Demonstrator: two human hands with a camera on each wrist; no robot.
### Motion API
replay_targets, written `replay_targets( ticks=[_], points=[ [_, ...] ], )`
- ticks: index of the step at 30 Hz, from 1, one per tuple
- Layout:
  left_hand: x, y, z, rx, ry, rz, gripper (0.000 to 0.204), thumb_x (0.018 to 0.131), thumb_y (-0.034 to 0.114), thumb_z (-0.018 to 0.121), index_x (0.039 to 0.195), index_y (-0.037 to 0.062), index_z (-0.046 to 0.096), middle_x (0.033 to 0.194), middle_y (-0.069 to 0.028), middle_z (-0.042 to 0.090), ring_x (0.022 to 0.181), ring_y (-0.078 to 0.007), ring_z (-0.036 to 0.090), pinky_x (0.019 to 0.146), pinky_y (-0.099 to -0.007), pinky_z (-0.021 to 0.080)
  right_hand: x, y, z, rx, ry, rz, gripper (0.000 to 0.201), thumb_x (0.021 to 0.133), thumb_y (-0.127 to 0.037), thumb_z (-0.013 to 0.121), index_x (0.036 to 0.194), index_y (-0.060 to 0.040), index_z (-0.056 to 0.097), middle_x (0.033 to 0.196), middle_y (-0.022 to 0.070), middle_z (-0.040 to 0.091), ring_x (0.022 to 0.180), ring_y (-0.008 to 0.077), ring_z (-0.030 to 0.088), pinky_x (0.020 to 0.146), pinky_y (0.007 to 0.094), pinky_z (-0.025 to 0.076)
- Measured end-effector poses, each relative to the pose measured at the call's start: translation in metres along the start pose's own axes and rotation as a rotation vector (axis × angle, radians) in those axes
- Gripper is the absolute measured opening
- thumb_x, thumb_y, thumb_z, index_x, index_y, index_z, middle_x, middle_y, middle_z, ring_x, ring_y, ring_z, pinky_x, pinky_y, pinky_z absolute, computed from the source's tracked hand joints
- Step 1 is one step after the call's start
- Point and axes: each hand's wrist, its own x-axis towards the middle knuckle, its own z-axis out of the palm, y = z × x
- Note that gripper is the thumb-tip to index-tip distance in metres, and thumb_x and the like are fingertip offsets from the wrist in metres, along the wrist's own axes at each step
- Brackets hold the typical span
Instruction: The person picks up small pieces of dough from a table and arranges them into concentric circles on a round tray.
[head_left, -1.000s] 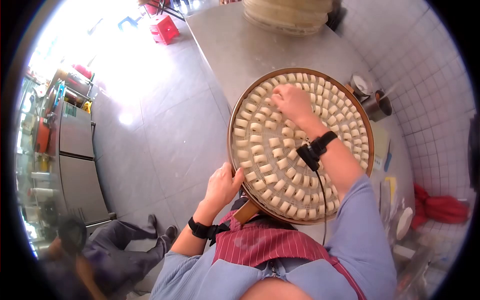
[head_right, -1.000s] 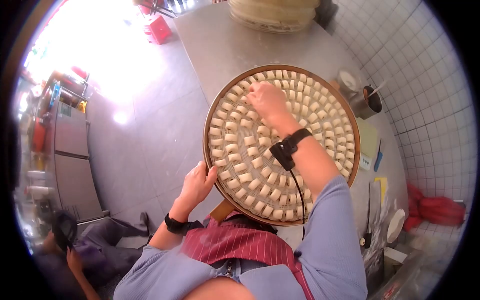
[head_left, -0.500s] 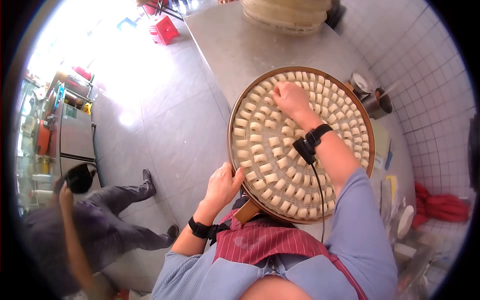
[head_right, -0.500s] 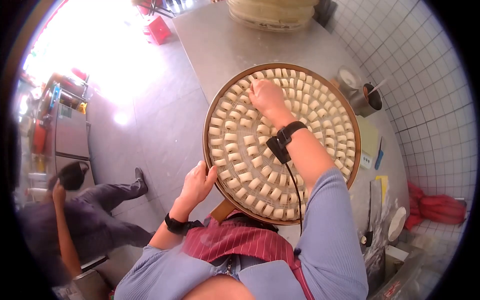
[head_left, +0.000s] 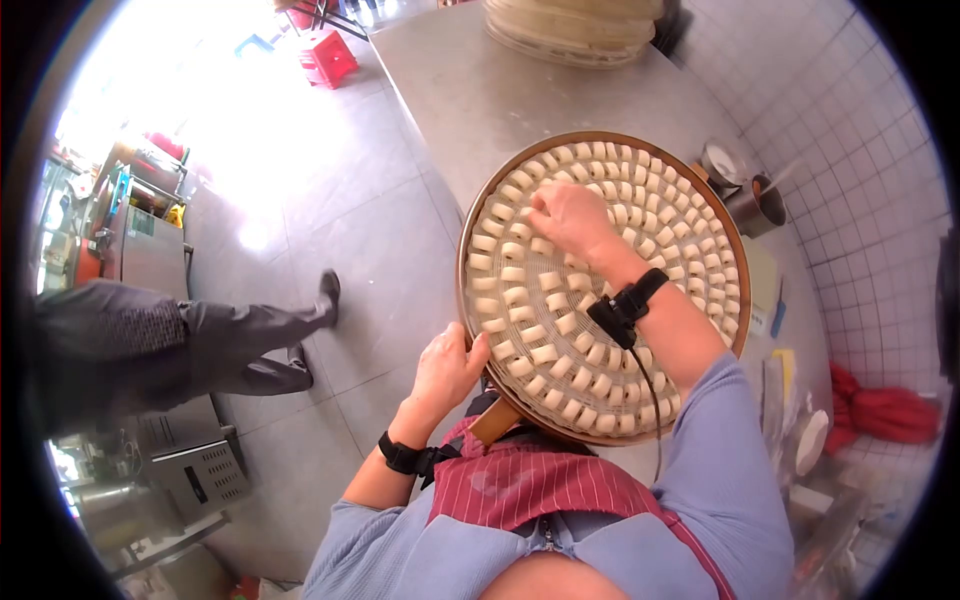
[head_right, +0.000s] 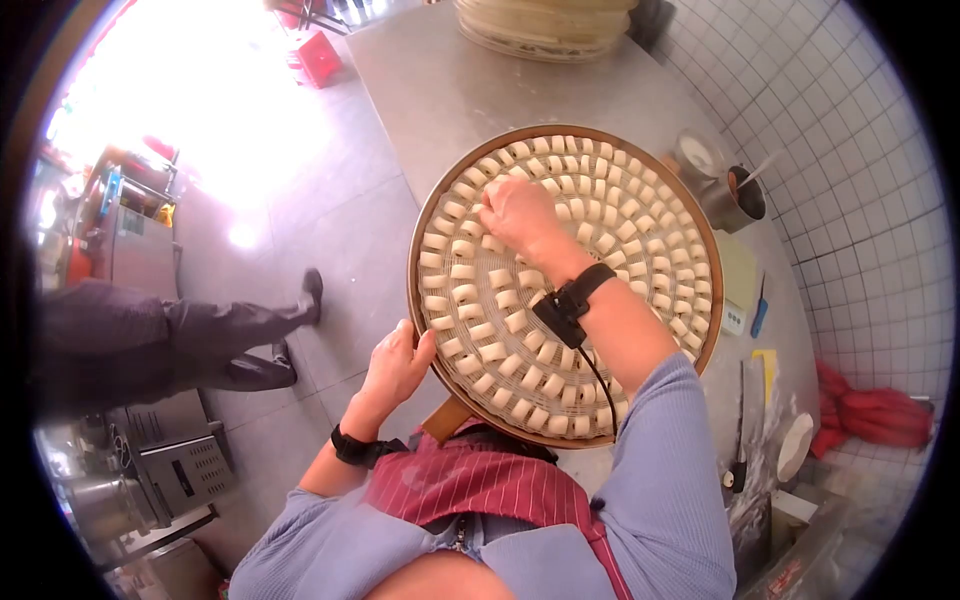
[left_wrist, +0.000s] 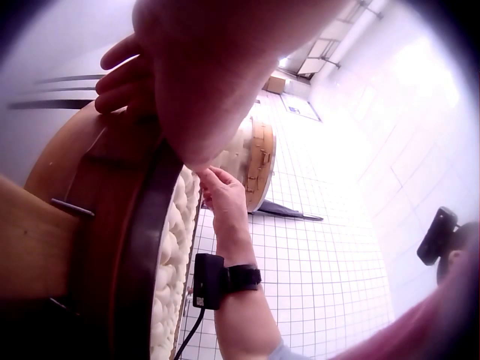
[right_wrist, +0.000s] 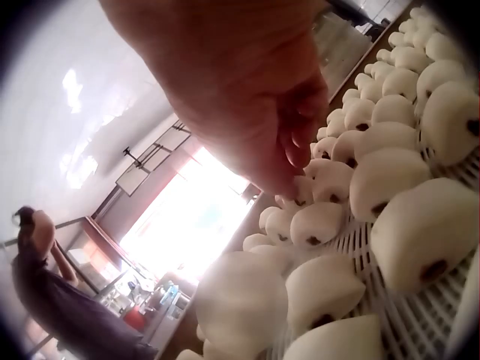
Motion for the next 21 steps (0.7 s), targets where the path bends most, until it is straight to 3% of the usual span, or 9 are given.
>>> replay_targets(
  ticks=[6, 9, 13, 15, 21],
  points=[
    [0.0, 0.0, 0.001, -0.02, 0.02, 0.02, 0.038, 0.095, 0.033, 0.052, 0.083, -0.0023, 0.045, 0.072, -0.0257, 0.057, 0.075, -0.0455, 0.057, 0.069, -0.052, 0.044, 0.001, 0.006, 0.004, 0.002, 0.023, -0.006, 0.019, 0.081, -0.027, 0.062, 0.082, -0.0088, 0.069, 0.089, 0.0108, 0.066, 0.085, 0.0295, 0.064, 0.075, 0.0424, 0.05],
    [-0.001, -0.002, 0.002, -0.018, 0.025, 0.024, 0.038, 0.095, 0.033, 0.052, 0.082, -0.0023, 0.045, 0.071, -0.0254, 0.057, 0.074, -0.0453, 0.057, 0.069, -0.0518, 0.044, -0.008, 0.004, -0.018, 0.039, 0.052, 0.058, 0.02, 0.081, -0.027, 0.063, 0.086, -0.0086, 0.069, 0.09, 0.0112, 0.066, 0.088, 0.0301, 0.063, 0.076, 0.0419, 0.05],
    [-0.001, 0.002, 0.0, -0.045, 0.011, 0.004, 0.038, 0.095, 0.032, 0.052, 0.082, -0.0022, 0.044, 0.071, -0.025, 0.056, 0.074, -0.0448, 0.057, 0.068, -0.0514, 0.044, -0.022, 0.015, -0.033, -0.013, -0.045, 0.099, 0.021, 0.081, -0.027, 0.063, 0.09, -0.0087, 0.068, 0.091, 0.0116, 0.066, 0.089, 0.0303, 0.063, 0.077, 0.0412, 0.05],
    [-0.001, 0.003, -0.001, -0.038, 0.016, 0.021, 0.038, 0.095, 0.032, 0.052, 0.081, -0.0021, 0.044, 0.071, -0.025, 0.056, 0.073, -0.0447, 0.057, 0.067, -0.0513, 0.044, -0.026, 0.02, -0.022, -0.033, -0.051, -0.039, 0.023, 0.081, -0.028, 0.064, 0.091, -0.0084, 0.067, 0.093, 0.0113, 0.066, 0.09, 0.0301, 0.063, 0.078, 0.0408, 0.05],
    [-0.002, 0.0, 0.001, -0.027, 0.029, 0.035, 0.038, 0.095, 0.032, 0.051, 0.081, -0.002, 0.044, 0.071, -0.0259, 0.056, 0.074, -0.0459, 0.056, 0.067, -0.0516, 0.044, -0.028, 0.012, -0.025, 0.023, -0.049, 0.022, 0.021, 0.08, -0.028, 0.064, 0.087, -0.0084, 0.066, 0.093, 0.0112, 0.064, 0.089, 0.0299, 0.063, 0.077, 0.0409, 0.05]
  ],
)
